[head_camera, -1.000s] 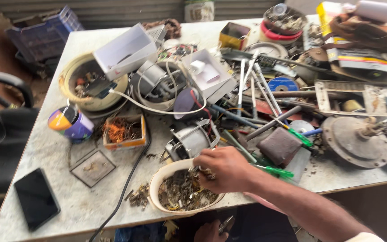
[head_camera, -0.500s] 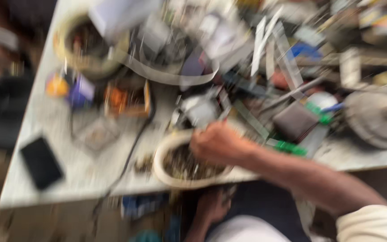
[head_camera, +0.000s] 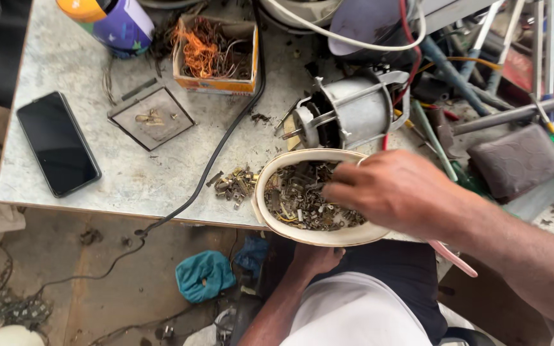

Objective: The person sorts small metal parts and debris from a white bowl into a small cardboard box on a cluttered workbench. They use their hands to pick up and transfer the items, occasionally using pliers to handle specific pieces.

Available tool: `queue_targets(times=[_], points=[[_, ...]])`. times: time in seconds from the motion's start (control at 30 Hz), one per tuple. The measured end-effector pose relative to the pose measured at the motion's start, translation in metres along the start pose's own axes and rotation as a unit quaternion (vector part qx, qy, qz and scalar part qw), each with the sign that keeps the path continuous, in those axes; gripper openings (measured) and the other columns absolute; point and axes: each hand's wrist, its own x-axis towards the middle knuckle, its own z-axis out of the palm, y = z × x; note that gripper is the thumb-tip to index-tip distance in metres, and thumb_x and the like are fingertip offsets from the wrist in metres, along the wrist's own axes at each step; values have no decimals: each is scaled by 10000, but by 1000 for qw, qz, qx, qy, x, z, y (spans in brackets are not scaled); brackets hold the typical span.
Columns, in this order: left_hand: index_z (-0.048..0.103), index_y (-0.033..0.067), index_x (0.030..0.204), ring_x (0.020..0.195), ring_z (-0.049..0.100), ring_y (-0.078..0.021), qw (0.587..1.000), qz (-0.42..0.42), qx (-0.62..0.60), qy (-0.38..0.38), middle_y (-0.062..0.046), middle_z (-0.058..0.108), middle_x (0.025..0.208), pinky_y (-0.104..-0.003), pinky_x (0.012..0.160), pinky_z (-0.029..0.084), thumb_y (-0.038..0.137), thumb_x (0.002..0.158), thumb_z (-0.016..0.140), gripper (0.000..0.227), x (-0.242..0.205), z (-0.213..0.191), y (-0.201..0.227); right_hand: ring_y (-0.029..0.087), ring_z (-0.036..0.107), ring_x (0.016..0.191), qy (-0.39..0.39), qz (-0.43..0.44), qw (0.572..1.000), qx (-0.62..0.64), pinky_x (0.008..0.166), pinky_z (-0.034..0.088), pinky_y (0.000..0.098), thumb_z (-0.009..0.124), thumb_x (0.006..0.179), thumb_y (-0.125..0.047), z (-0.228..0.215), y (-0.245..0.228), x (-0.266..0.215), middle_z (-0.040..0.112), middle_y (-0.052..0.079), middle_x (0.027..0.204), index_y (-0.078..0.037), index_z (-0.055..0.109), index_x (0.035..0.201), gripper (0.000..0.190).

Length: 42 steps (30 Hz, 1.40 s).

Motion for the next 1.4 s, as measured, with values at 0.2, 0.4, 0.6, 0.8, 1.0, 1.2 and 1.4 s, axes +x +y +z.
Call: queue_targets(times=[0.2, 0.4, 0.6, 0.8, 1.0, 1.2, 1.4], points=[[651, 130, 1294, 1243, 605, -345, 988, 54, -74, 122, -138, 667, 1291, -517, 1038, 458, 222, 900, 741, 415, 5, -3, -1, 202, 655, 588, -128, 8, 992, -11, 506, 575, 368, 719, 807, -100, 12, -12, 27, 621, 79, 862, -74, 651, 941, 152], [669, 115, 1252, 1189, 614, -349, 986, 44, -82, 136, -142, 680, 1249, -510, 1004, 483, 193, 917, 716, 347, 4, 3, -8, 185, 619, 598, -131, 18, 991, 15, 465, 558, 340, 674, 813, -25, -5, -3, 14, 605, 60, 876, -94, 663, 938, 144], [696, 138, 1208, 1078, 672, -338, 986, 55, -22, 156, -111, 714, 1153, -501, 932, 522, 201, 872, 744, 345, -1, 15, -15, 168, 629, 651, -40, 15, 998, -45, 540, 551, 331, 681, 819, -74, -1, 10, -2, 640, 48, 914, -89, 684, 1067, 248], [681, 146, 1258, 1129, 654, -317, 992, 46, -10, 117, -109, 699, 1219, -479, 975, 517, 234, 914, 725, 358, -3, 30, -22, 192, 674, 760, 11, -15, 990, -139, 671, 582, 338, 671, 795, -115, 2, 13, 5, 664, 58, 952, -110, 692, 1096, 302], [626, 130, 1332, 1185, 629, -296, 988, 56, -84, 114, -112, 662, 1302, -456, 1018, 506, 257, 955, 701, 405, 1, 41, -21, 212, 663, 889, -112, 24, 984, -135, 768, 573, 348, 659, 826, -133, -1, 4, 6, 639, 51, 1004, -119, 684, 1088, 263], [629, 130, 1328, 1182, 632, -296, 984, 58, -117, 122, -111, 666, 1297, -455, 1015, 508, 257, 953, 704, 403, 5, 34, -13, 212, 673, 781, -62, -64, 996, 8, 651, 590, 340, 679, 784, -142, 9, -3, 20, 649, 73, 930, -118, 699, 998, 216], [632, 131, 1324, 1180, 635, -295, 983, 52, -127, 119, -111, 669, 1291, -453, 1012, 510, 258, 950, 707, 402, 5, 20, -15, 224, 677, 730, -84, -49, 995, 33, 593, 586, 378, 679, 793, -143, 27, -6, 39, 628, 79, 874, -87, 658, 888, 113]])
